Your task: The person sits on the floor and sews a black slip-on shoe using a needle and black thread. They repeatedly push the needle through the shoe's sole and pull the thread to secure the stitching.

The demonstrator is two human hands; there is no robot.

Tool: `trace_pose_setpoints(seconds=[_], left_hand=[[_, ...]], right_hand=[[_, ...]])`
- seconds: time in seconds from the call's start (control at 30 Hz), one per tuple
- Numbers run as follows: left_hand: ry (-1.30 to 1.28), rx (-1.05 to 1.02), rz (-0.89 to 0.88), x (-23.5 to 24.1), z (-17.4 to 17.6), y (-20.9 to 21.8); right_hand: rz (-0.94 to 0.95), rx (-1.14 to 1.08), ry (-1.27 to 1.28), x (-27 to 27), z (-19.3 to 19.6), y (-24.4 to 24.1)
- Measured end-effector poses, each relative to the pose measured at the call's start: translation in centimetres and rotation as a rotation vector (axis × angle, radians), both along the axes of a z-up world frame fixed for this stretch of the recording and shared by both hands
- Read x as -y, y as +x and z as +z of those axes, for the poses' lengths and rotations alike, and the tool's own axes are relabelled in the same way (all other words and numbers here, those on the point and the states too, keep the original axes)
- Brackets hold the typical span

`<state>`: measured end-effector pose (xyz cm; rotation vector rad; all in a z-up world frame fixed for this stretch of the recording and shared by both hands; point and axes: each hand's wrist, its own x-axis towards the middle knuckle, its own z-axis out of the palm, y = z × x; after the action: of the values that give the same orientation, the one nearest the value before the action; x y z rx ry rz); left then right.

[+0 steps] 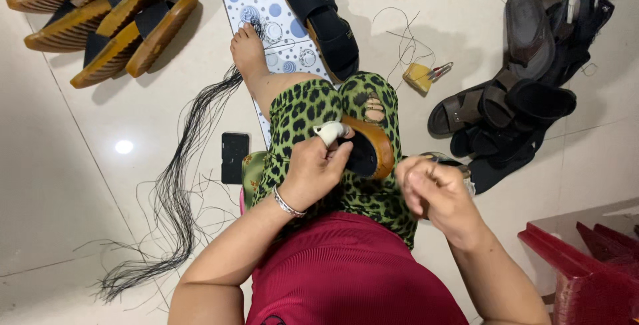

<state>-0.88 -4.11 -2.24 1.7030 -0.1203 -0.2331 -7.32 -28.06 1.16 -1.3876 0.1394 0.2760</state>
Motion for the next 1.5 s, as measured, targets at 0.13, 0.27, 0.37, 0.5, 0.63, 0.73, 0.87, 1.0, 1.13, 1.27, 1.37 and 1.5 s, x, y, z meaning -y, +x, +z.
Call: trace_pose_setpoints(seconds=[0.13, 0.27, 0.37, 0.5, 0.63, 0.73, 0.87, 1.0, 1.13, 1.27, 1.37, 1.5], left_hand=[[-0.106, -0.062, 0.127, -0.7, -2.0, -0.2], [-0.431, -0.353, 0.090, -0.9, 2.4, -0.8], [-0.554, -0.266, -0.073, 0.7, 5.3, -1.4], [-0.544, -0.275, -0.124, -1.6, 3.2, -1.0], [-0.182, -0.422, -0.034, -7.2, -0.8, -0.6], [-0.023, -0.620, 0.144, -10.9, -1.7, 0.1], [0.787, 0.366, 0.450, -15.0, -2.8, 2.4], [0.664, 0.516, 0.311, -7.9, 1.1, 3.0], [0.363, 0.248, -0.133, 0.3, 0.2, -0.1], [0.313, 0.076, -0.397, 1.0, -0.7, -1.3], [-0.081, -0.152, -0.263, -1.2, 2.6, -0.3], [-0.335, -0.340, -0.287, -0.5, 4.1, -2.2]], right_hand=[[0.145, -0.122, 0.328, 0.6, 0.3, -0.1], [0.239, -0.037, 0.098, -0.5, 0.0, 1.1], [0.168, 0.333, -0.584, -2.7, -0.4, 1.3], [0.101, 0.704, -1.303, 3.3, -1.3, 2.6], [-0.703, 0.147, -1.112, 22.5, -4.3, 3.3], [-0.856, -0.239, -0.820, 25.3, -3.2, 1.1], [-0.263, -0.310, -0.830, 7.9, 3.8, 3.6], [0.142, 0.104, -0.805, 2.2, 3.5, 3.1], [0.190, 0.022, -0.342, 0.3, 3.9, 3.2], [0.345, -0.082, 0.042, 3.3, 2.0, 0.9], [0.354, -0.083, -0.294, 1.6, 2.3, 1.7], [0.330, 0.333, -0.689, -2.8, 0.4, 1.3]])
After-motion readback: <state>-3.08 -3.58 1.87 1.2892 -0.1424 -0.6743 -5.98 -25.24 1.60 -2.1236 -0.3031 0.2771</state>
